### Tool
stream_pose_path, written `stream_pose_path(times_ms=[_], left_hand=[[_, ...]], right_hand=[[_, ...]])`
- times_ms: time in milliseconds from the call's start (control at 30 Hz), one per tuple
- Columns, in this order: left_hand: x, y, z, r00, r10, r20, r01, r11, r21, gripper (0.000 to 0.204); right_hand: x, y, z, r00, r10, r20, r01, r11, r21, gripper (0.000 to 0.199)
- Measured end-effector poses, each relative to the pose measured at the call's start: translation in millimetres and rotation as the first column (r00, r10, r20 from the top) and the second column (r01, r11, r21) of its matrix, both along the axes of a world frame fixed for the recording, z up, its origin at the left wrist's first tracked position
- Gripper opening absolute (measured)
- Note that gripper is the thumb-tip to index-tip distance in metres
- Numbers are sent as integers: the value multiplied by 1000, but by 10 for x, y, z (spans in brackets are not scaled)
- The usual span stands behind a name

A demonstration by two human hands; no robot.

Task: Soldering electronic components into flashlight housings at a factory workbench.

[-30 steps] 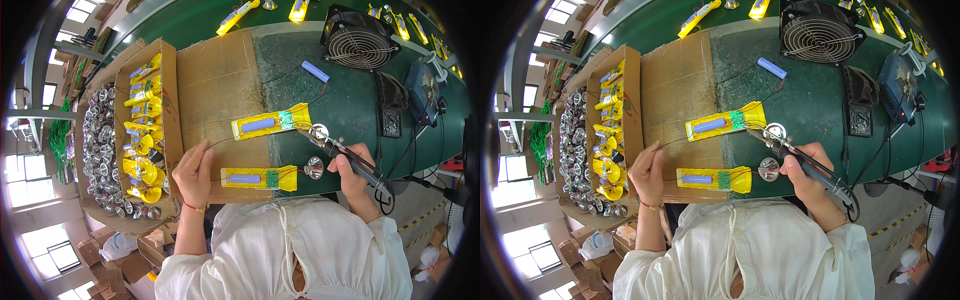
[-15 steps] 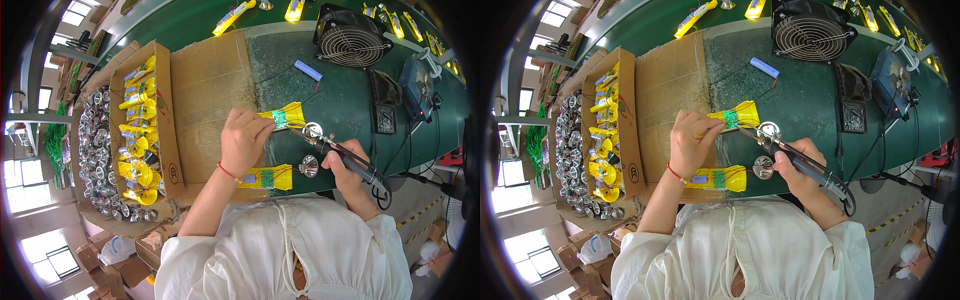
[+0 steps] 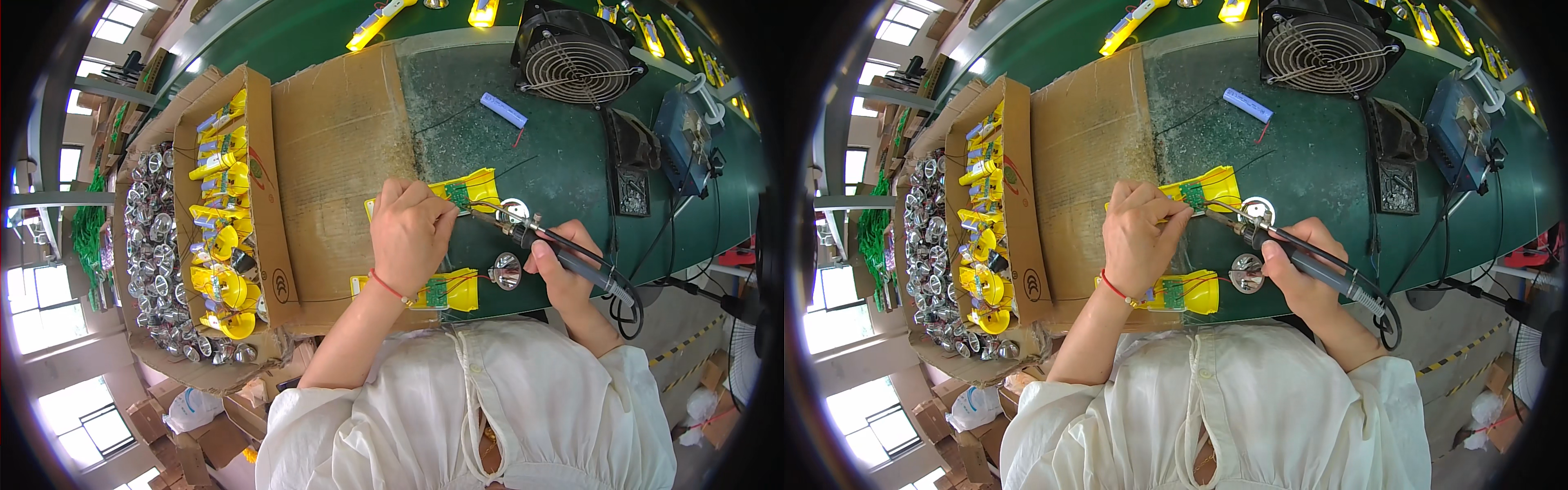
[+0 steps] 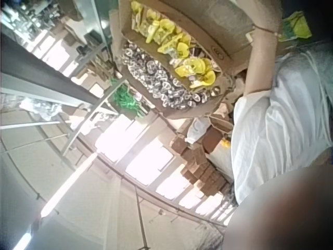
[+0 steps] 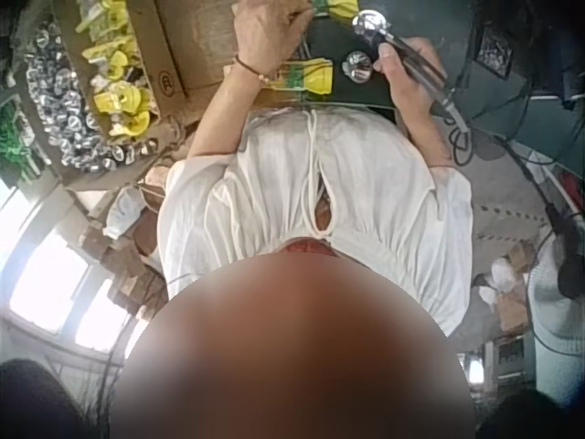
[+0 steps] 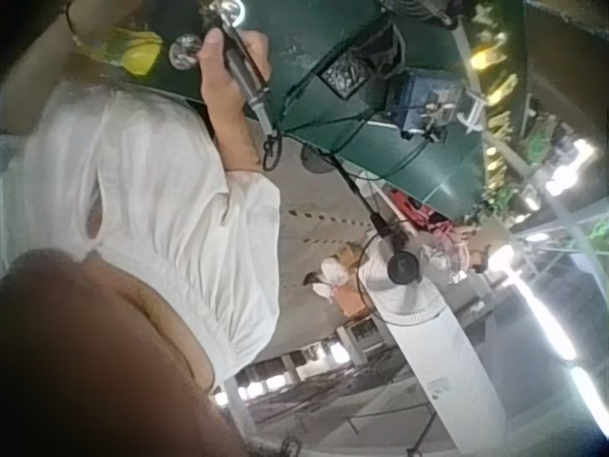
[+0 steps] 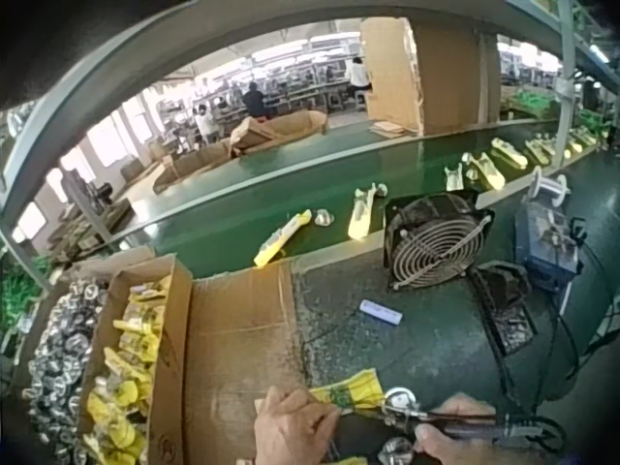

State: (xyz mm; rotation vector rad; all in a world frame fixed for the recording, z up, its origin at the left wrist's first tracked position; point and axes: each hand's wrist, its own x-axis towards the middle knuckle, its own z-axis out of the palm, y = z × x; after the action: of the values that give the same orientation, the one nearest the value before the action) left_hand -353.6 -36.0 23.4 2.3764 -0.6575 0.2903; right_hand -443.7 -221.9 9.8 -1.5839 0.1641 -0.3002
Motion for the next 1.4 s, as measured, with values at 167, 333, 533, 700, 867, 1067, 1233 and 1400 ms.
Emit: stream_pose_path(times_ms=[167,333,533,700,867,1067,1233,1400], left_hand=[[-16,-17,-14,1000,-1,23,0,1000,7,3],[-22,-24,-25,999,-3,49,3,1000,7,3],[-8,-19,-22,1000,-1,24,1,1000,9,3],[14,-12,15,1000,-2,-24,2,999,33,3],[28,-8,45,999,-1,-44,3,999,33,4],[139,186,229,982,-157,-106,157,988,-9,24],[334,500,308,979,-93,-184,163,893,419,42],[926,739,447,982,139,-130,-82,926,369,36]], right_hand=[[-8,0,-36,1000,-10,2,10,1000,-30,13],[-11,-6,-47,1000,-4,8,5,999,-44,13],[-48,17,22,998,-26,49,24,999,30,12],[-62,-18,50,995,-45,95,42,999,32,11],[-80,-34,12,989,-56,135,49,997,51,11],[-91,-136,-43,985,-88,149,73,992,105,13],[19,-207,-101,975,-127,180,105,986,129,12],[54,-293,-100,963,-195,189,164,972,168,11]])
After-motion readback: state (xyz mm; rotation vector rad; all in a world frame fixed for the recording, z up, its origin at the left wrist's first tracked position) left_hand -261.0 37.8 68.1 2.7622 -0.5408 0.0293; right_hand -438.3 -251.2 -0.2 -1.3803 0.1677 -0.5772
